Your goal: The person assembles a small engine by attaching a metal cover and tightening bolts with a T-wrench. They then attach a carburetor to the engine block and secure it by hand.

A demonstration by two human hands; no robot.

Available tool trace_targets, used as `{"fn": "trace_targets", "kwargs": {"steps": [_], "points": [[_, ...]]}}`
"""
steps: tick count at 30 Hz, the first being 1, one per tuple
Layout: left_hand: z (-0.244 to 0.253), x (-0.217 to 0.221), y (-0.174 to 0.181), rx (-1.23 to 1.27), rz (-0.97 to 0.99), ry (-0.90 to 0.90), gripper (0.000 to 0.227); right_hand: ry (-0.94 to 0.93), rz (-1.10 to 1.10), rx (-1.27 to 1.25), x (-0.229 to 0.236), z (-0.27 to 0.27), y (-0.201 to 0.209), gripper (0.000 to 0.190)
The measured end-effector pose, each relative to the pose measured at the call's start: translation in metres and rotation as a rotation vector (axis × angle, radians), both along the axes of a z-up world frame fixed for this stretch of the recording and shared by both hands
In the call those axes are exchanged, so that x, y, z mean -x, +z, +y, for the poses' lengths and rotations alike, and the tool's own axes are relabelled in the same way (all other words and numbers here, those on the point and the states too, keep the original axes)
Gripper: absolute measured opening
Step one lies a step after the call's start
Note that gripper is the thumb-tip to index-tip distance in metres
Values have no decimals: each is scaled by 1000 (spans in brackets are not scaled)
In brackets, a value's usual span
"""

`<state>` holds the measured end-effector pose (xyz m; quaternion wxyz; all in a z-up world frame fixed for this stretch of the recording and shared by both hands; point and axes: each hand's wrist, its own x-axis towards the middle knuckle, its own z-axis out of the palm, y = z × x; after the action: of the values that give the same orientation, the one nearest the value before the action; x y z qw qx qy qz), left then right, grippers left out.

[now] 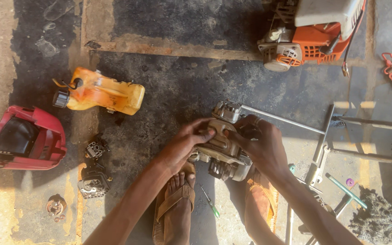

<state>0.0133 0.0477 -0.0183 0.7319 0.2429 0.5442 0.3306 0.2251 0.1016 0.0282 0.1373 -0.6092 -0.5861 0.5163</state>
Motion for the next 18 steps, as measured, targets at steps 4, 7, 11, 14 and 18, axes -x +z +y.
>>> {"fn": "trace_targets", "kwargs": {"steps": [4,7,11,14,18], "points": [[12,7,0,45,-116,-14,51,26,-6,-20,8,5,3,31],[14,7,1,62,-136,-7,52,56,-72,-38,12,8,2,33],[14,6,-3,27,-100,24,55,61,-14,-32,6,15,-3,34],[11,4,-9,-5,-69,13,58,66,27,2,-1,12,-9,35],[14,2,-16,-8,-36,-3,66,51,64,-17,-7,1,-17,36]]}}
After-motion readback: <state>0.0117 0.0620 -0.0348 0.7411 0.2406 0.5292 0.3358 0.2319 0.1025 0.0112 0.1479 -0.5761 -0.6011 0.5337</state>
